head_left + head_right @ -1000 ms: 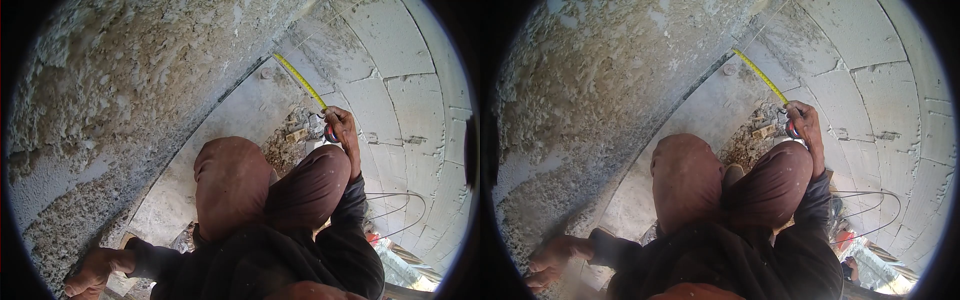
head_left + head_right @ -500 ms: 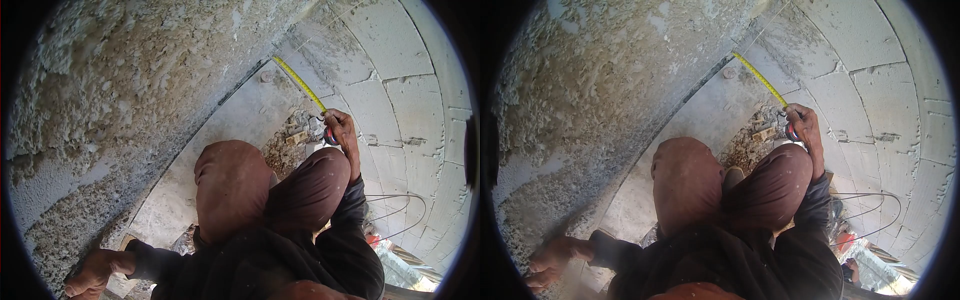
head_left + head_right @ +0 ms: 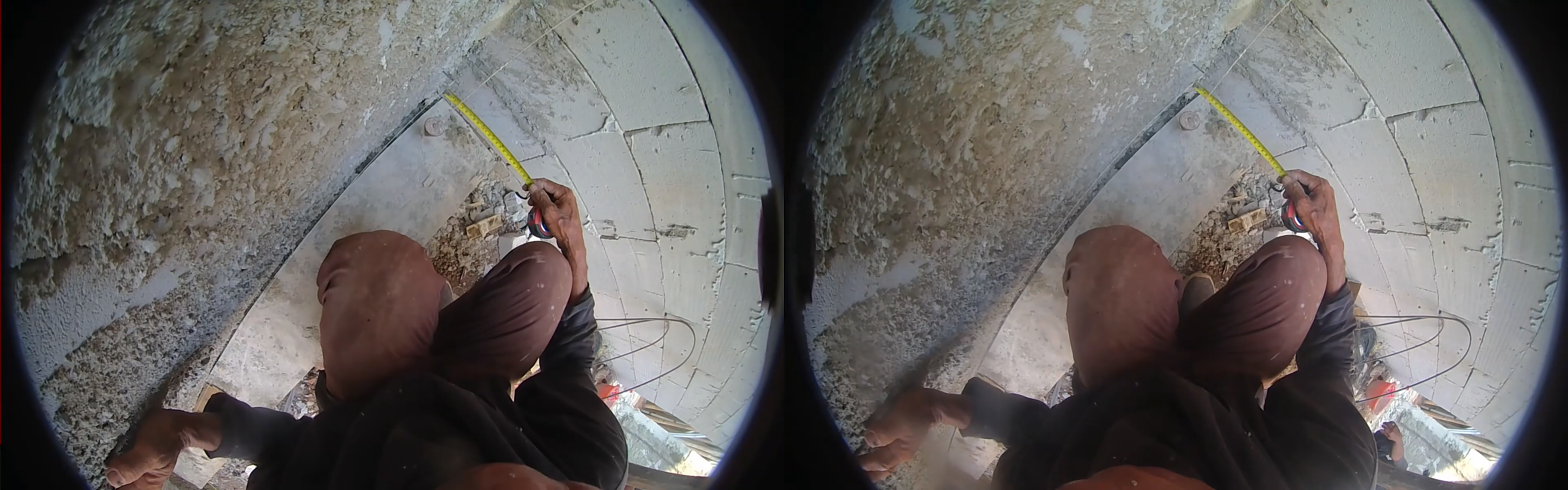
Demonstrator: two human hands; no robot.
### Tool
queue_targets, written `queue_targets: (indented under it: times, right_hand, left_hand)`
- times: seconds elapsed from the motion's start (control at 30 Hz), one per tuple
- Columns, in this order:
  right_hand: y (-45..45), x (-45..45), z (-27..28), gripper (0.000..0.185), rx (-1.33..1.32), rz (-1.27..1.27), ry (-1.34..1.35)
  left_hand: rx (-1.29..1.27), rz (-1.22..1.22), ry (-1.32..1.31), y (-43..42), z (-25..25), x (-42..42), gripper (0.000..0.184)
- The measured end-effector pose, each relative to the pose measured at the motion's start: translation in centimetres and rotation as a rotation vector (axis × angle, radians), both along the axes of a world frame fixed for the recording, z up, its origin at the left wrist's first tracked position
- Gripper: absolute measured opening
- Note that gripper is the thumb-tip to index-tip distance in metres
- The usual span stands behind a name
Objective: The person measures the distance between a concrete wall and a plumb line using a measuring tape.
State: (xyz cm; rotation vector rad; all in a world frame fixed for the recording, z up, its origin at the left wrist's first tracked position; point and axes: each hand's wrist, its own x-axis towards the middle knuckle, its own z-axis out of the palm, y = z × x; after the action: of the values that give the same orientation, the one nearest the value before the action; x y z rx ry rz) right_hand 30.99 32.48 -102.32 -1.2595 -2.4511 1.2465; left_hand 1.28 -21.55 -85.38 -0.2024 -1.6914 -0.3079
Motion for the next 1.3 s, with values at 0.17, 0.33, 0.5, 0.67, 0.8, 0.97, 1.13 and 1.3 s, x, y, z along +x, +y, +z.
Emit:
queue_targets:
  times: [0.17, 0.33, 0.5, 0.67, 0.8, 0.97, 1.13, 1.3]
  right_hand:
    - [-0.1, -0.1, 0.1, 0.032, 0.013, 0.002, -0.006]
    - [-0.1, -0.1, 0.1, 0.032, 0.009, -0.011, -0.016]
    - [-0.1, -0.1, 0.1, 0.032, -0.011, -0.013, 0.002]
    - [0.4, 0.4, -0.6, 0.032, 0.006, 0.006, -0.004]
    - [-0.4, -0.2, 0.4, 0.032, -0.009, -0.027, -0.017]
    - [-0.4, -0.1, 0.2, 0.031, -0.024, -0.035, 0.002]
    - [-0.4, -0.2, 0.4, 0.03, -0.014, -0.02, 0.0]
    - [-0.3, -0.2, 0.3, 0.031, -0.004, -0.008, -0.011]
  left_hand:
    - [-0.021, -0.013, 0.009, -0.2, -0.4, 0.1, 0.069]
    - [-0.004, -0.018, 0.01, -0.1, -0.6, 0.4, 0.069]
    - [-0.002, -0.02, 0.009, 0.0, -0.9, 0.6, 0.069]
    - [0.0, -0.021, 0.003, 0.0, -1.1, 0.8, 0.07]
    - [0.006, -0.027, -0.001, 0.1, -1.3, 0.8, 0.07]
    - [0.006, -0.025, -0.007, 0.2, -1.5, 1.0, 0.07]
    - [0.007, -0.028, -0.014, 0.3, -1.7, 1.1, 0.071]
    - [0.01, -0.033, -0.02, 0.4, -1.8, 1.1, 0.071]
